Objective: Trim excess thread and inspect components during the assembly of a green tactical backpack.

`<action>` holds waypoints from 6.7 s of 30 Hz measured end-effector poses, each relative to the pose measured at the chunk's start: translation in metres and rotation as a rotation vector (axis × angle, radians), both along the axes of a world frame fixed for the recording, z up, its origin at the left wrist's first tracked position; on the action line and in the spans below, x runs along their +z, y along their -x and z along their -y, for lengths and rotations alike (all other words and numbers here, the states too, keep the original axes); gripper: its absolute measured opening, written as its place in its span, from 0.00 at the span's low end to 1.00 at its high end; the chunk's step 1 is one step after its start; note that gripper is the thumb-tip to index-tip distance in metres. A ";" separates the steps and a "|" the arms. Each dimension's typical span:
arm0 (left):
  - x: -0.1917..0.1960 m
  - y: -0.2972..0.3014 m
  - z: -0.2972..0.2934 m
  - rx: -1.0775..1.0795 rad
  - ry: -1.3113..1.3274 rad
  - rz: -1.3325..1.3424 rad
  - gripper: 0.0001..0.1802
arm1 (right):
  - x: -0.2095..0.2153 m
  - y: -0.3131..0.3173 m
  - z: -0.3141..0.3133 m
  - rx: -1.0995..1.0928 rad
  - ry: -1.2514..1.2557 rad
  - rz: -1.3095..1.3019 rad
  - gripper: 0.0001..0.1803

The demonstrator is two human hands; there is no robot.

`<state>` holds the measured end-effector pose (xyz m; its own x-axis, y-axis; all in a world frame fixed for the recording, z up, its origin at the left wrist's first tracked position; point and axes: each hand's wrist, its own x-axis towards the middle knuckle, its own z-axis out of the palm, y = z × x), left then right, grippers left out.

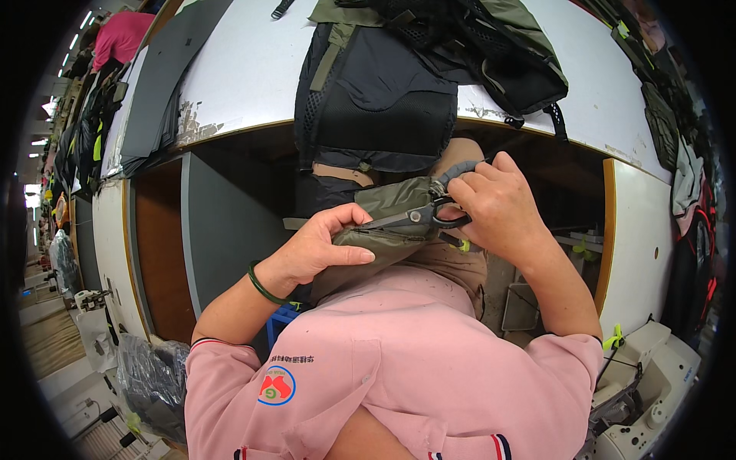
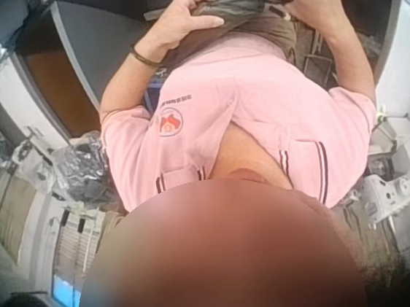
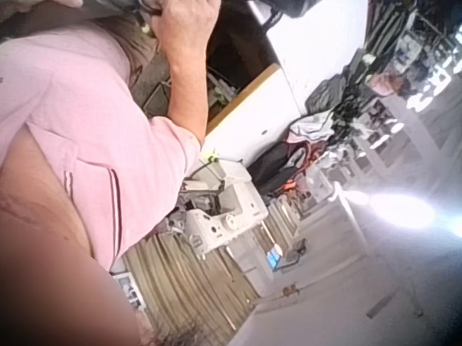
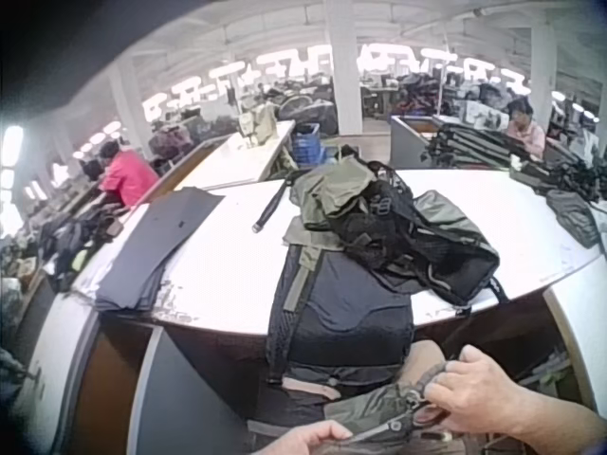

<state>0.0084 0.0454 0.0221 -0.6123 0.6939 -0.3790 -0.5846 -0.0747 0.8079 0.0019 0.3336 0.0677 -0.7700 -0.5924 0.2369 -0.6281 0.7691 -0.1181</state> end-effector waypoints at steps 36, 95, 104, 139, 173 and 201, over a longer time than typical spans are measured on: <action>0.008 -0.006 0.009 0.237 0.308 -1.092 0.21 | -0.030 -0.006 0.030 0.044 0.724 1.028 0.15; -0.013 -0.042 0.177 -0.493 0.229 0.267 0.18 | -0.052 0.040 -0.021 -0.157 0.517 0.473 0.25; -0.050 -0.220 0.245 -0.522 0.429 0.419 0.20 | -0.081 0.098 -0.017 -0.394 0.638 0.422 0.27; 0.199 0.061 0.062 0.195 0.186 -1.404 0.32 | -0.032 0.051 0.005 -0.109 1.476 0.688 0.12; -0.011 0.107 0.050 0.007 -0.001 -0.439 0.14 | -0.099 -0.009 0.061 -0.427 0.699 0.650 0.19; 0.139 -0.008 0.044 1.322 0.286 -1.503 0.21 | 0.010 -0.025 0.045 0.070 1.371 0.593 0.16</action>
